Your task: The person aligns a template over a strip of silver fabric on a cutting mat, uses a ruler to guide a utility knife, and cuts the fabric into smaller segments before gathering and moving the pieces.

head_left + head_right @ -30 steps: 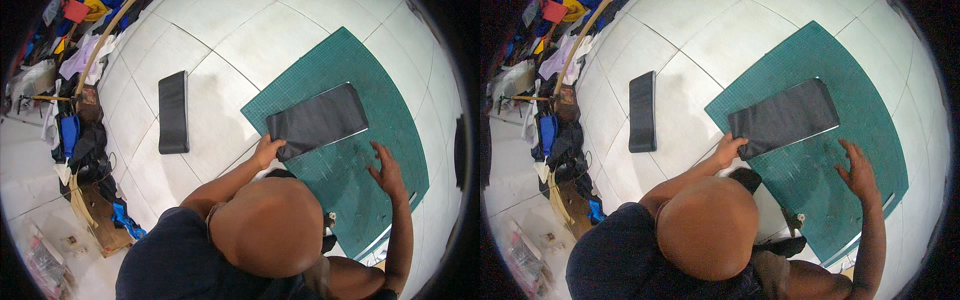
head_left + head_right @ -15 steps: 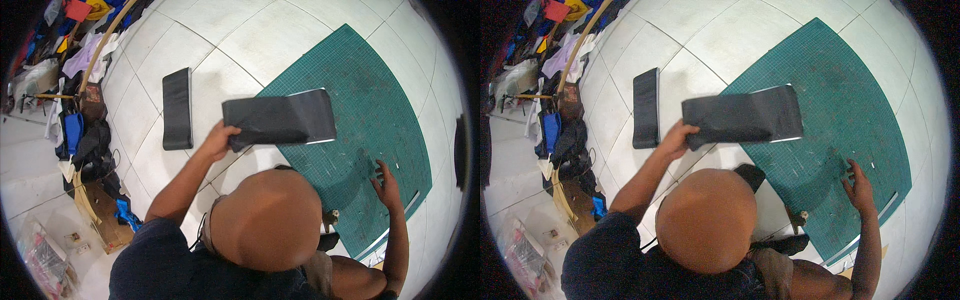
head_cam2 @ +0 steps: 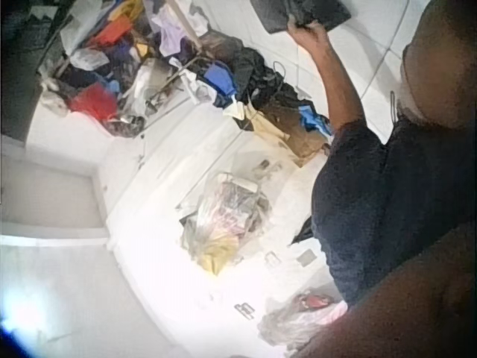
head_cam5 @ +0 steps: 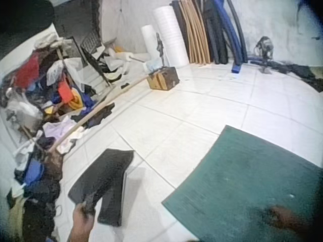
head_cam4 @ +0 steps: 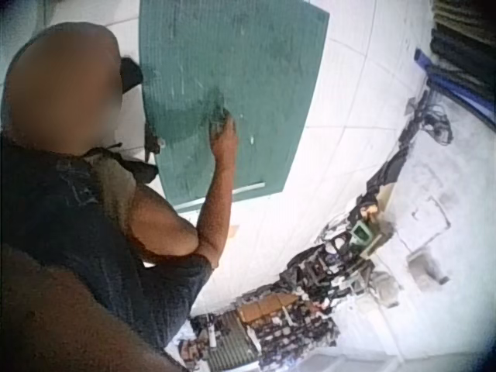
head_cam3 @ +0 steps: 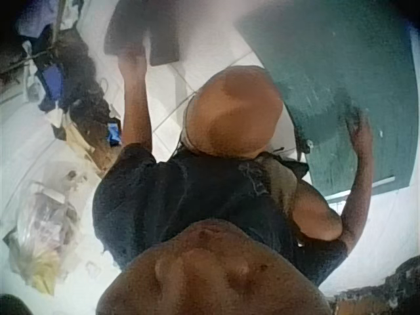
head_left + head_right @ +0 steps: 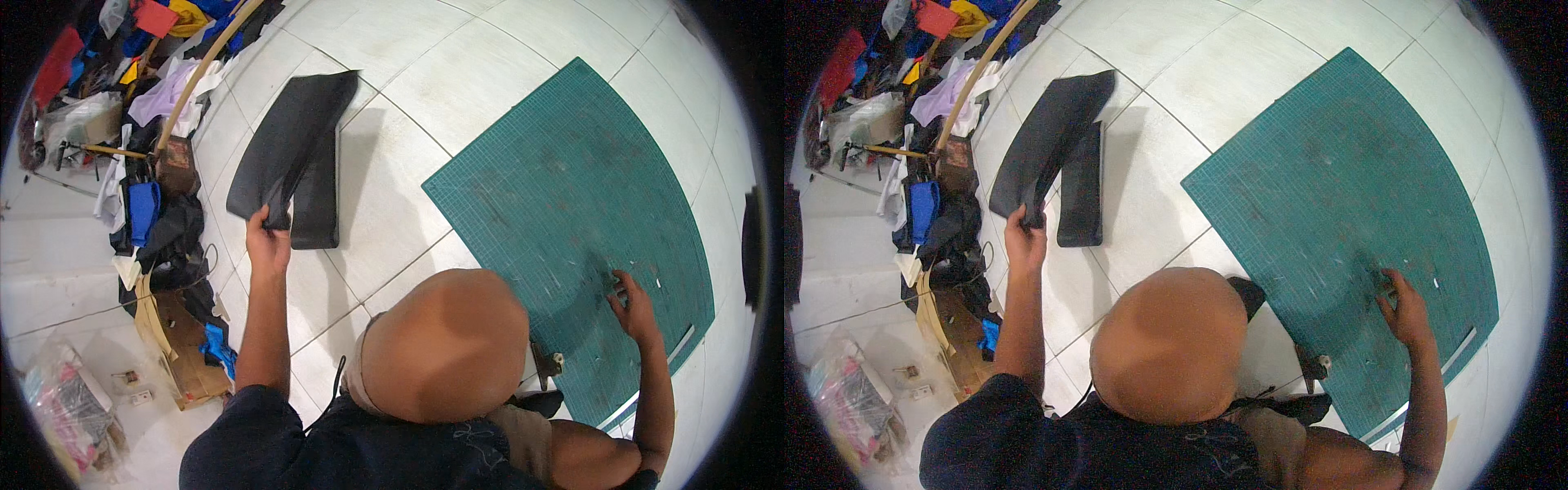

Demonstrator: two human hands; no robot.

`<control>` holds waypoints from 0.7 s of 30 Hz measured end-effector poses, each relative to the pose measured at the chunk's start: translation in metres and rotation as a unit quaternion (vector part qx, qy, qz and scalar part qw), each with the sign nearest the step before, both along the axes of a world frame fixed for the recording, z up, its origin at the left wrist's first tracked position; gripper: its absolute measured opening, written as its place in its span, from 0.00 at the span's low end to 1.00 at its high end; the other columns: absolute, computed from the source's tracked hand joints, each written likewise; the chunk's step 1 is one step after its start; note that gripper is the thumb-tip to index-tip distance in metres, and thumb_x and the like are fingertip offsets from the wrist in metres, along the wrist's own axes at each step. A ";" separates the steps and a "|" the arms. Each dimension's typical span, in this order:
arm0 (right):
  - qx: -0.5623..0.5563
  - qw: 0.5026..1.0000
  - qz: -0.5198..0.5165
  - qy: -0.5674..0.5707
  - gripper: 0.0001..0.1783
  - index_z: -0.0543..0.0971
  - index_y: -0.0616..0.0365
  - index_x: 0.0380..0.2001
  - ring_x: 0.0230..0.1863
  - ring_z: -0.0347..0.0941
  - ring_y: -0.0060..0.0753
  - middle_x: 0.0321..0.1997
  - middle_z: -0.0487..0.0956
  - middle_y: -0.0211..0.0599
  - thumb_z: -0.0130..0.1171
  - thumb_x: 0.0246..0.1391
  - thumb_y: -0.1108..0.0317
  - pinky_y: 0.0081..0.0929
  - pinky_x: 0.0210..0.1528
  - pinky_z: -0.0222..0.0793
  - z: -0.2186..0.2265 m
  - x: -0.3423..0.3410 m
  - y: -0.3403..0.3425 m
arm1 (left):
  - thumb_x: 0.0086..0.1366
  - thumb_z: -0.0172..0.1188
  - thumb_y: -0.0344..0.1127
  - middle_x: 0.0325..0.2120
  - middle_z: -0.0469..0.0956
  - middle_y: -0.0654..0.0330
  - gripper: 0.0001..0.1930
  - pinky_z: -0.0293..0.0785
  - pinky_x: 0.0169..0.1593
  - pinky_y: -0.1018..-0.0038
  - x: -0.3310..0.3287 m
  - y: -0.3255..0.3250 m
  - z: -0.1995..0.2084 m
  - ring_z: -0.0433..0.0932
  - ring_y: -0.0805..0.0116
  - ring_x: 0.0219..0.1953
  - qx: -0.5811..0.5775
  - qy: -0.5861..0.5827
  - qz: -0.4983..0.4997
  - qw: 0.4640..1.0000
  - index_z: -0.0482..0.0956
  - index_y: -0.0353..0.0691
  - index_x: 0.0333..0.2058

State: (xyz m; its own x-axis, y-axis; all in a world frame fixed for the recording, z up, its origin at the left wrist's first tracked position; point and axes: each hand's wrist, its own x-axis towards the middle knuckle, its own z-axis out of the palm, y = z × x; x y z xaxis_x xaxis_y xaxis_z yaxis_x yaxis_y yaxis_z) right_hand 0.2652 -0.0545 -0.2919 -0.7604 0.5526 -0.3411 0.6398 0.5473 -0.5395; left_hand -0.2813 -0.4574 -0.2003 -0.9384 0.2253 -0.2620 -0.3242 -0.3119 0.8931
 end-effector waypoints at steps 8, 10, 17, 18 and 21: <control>-0.040 0.999 -0.023 -0.008 0.29 0.70 0.53 0.58 0.44 0.77 0.46 0.46 0.79 0.44 0.64 0.51 0.73 0.41 0.48 0.73 -0.005 0.016 -0.004 | 0.64 0.54 0.27 0.40 0.79 0.54 0.09 0.82 0.43 0.64 -0.021 -0.098 -0.200 0.79 0.61 0.44 -0.038 -0.169 0.170 0.970 0.73 0.32 0.42; -0.034 0.998 -0.028 -0.037 0.28 0.70 0.53 0.58 0.44 0.78 0.46 0.45 0.79 0.44 0.63 0.52 0.72 0.41 0.47 0.74 -0.001 0.006 -0.009 | 0.64 0.54 0.28 0.40 0.79 0.54 0.09 0.82 0.42 0.64 -0.041 -0.144 -0.204 0.80 0.60 0.44 0.011 -0.182 0.142 0.973 0.72 0.32 0.42; -0.027 0.997 -0.068 -0.029 0.28 0.70 0.52 0.58 0.43 0.78 0.45 0.43 0.80 0.44 0.62 0.53 0.72 0.39 0.47 0.74 0.000 0.037 0.005 | 0.65 0.56 0.32 0.42 0.80 0.53 0.11 0.79 0.50 0.59 -0.014 -0.118 -0.216 0.80 0.56 0.44 0.057 -0.243 0.109 0.962 0.73 0.36 0.45; -0.017 0.997 -0.055 -0.046 0.28 0.70 0.52 0.58 0.43 0.78 0.45 0.42 0.80 0.44 0.62 0.53 0.73 0.39 0.47 0.74 0.000 0.031 0.003 | 0.65 0.57 0.33 0.44 0.80 0.54 0.12 0.77 0.53 0.59 -0.017 -0.124 -0.212 0.80 0.56 0.46 0.062 -0.231 0.095 0.966 0.73 0.36 0.46; -0.006 0.998 -0.035 -0.043 0.28 0.69 0.52 0.58 0.42 0.78 0.44 0.41 0.80 0.43 0.62 0.53 0.73 0.39 0.46 0.73 -0.005 0.025 0.007 | 0.65 0.57 0.33 0.47 0.79 0.54 0.14 0.73 0.57 0.58 -0.019 -0.129 -0.212 0.78 0.56 0.50 0.081 -0.231 0.074 0.967 0.73 0.36 0.47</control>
